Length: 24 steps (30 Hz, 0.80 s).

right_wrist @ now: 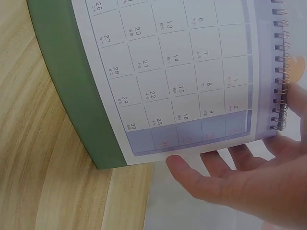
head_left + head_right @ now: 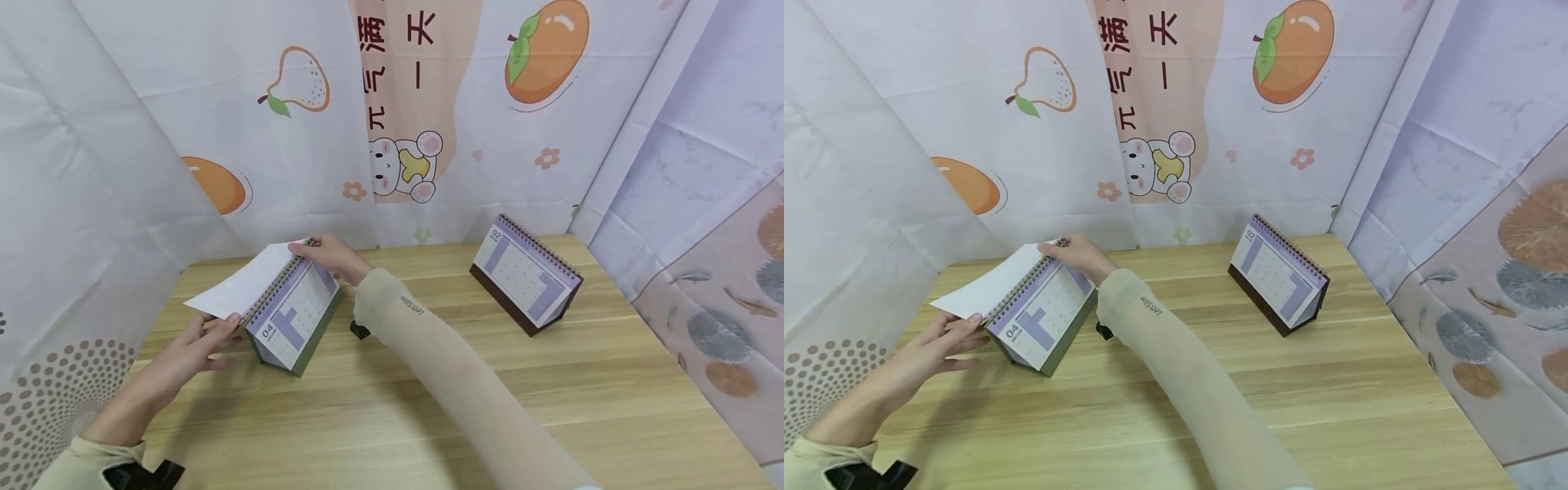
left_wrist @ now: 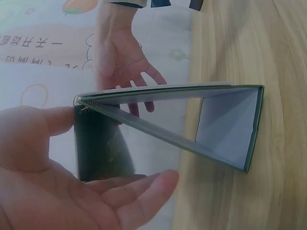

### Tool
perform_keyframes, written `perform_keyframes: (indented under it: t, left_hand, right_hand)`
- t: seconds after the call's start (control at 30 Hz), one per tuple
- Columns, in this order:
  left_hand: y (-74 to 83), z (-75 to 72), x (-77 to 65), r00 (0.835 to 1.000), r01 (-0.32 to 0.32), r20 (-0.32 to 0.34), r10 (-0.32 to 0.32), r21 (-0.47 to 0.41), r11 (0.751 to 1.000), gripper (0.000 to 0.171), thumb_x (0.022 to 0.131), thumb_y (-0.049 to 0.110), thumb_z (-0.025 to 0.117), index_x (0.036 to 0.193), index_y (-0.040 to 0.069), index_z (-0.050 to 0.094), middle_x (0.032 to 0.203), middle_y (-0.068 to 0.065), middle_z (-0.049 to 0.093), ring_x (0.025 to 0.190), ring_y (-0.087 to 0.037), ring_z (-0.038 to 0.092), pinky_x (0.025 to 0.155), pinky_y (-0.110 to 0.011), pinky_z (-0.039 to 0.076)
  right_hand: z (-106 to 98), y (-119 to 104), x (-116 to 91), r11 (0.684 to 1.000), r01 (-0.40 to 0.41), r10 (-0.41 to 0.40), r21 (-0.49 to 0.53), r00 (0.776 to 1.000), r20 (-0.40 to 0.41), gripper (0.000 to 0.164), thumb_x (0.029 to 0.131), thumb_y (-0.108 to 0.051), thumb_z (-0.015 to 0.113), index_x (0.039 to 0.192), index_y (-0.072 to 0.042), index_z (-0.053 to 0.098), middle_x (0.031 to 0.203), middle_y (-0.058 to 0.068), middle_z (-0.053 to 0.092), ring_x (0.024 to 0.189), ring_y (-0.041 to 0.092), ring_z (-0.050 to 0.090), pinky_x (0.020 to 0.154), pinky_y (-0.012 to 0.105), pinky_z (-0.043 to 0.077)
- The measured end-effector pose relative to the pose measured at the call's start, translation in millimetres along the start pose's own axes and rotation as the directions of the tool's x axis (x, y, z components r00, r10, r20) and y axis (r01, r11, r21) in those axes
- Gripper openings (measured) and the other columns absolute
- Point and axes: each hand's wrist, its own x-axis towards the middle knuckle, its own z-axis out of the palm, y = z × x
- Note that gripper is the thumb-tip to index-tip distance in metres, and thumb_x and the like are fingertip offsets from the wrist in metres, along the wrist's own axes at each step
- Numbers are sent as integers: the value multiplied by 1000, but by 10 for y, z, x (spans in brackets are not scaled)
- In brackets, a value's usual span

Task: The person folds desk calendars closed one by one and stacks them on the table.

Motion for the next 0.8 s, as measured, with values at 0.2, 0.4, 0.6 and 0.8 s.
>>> perform_keyframes:
  t: [0.2,0.4,0.6,0.8]
  left_hand:
    - [9,0,9,995,-89,-59,85,-63,994,61,109,38,45,147,8,8,149,-34,34,118,-24,61,87,-40,59]
    - [22,1,8,988,-143,-66,138,-80,987,58,110,34,46,148,8,10,146,-35,37,105,-4,64,86,-40,59]
    - [15,7,19,981,-183,-85,177,-71,980,52,109,29,50,147,6,22,137,-21,51,105,-5,65,84,-38,59]
    - [13,5,18,975,-201,-114,193,-57,978,50,108,27,53,145,1,32,128,-5,57,106,-3,64,84,-36,59]
  right_hand:
    - [9,-2,-3,1000,-5,5,9,1000,3,37,96,-45,69,121,-17,67,92,3,69,79,20,63,84,48,56]
    - [17,1,8,1000,-19,19,-23,1000,-7,44,97,-47,68,133,-24,60,98,0,67,88,19,61,88,50,52]
    - [17,5,26,1000,-14,14,7,1000,-6,38,97,-44,68,128,-23,59,98,0,67,89,19,60,87,47,52]
    - [32,10,37,999,37,-37,12,999,-12,31,98,-39,68,122,-20,60,96,0,68,87,16,59,86,38,48]
